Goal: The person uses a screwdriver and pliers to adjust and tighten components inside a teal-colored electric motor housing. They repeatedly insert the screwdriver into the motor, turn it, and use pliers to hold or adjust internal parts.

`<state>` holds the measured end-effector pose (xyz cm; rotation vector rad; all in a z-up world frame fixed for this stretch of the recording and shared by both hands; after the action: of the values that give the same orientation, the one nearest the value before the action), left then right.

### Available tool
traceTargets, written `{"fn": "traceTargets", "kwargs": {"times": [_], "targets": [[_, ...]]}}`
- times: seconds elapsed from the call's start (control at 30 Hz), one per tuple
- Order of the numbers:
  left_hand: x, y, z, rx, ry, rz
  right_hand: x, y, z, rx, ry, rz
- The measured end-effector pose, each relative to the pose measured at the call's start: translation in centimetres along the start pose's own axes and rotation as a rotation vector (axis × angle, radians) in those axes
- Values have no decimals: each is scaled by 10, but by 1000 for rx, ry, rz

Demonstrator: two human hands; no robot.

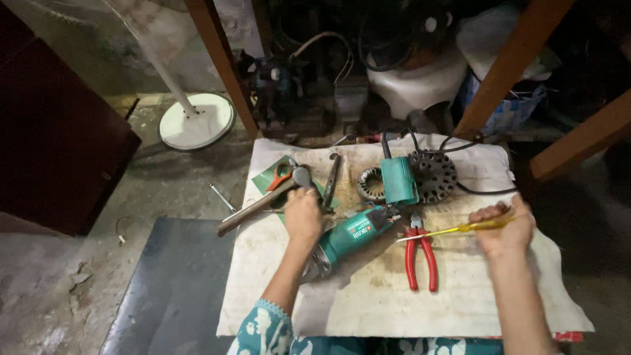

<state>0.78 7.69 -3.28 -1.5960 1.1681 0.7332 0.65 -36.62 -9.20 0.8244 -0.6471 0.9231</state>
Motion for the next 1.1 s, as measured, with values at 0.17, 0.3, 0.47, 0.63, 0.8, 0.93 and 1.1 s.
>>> {"fn": "traceTargets", "kwargs": {"times": [0.17,0.3,0.47,0.63,0.8,0.93,1.1], "targets": [[39,-7,42,8,-97,111,-35,-16,-61,-192,390,-35],[39,-4,54,111,-85,130,-4,30,-77,-626,1349,35],[-22,-8,6,241,78,55,52,108,-67,-1027,1705,93],[-66,-16,-80,375,476,15,101,152,-54,-855,1358,409],[-64,-10,-141,282,862,286,147,161,-39,-698,1275,588],[-57,-9,-146,327,965,210,159,143,-47,-390,1183,712],[-51,-13,-111,108,1015,222,161,138,-46,-431,1120,641]]}}
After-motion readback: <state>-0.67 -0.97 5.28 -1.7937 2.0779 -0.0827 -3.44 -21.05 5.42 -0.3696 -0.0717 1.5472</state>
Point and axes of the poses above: each hand's wrist, its own y-axis away from the middle knuckle, its own x-axis out of the palm, z = x × y, the point moved 2 cm from there along -y, towards the middle knuckle, and after that the axes turned 2 degrees about -y, right-handed, at the moved point
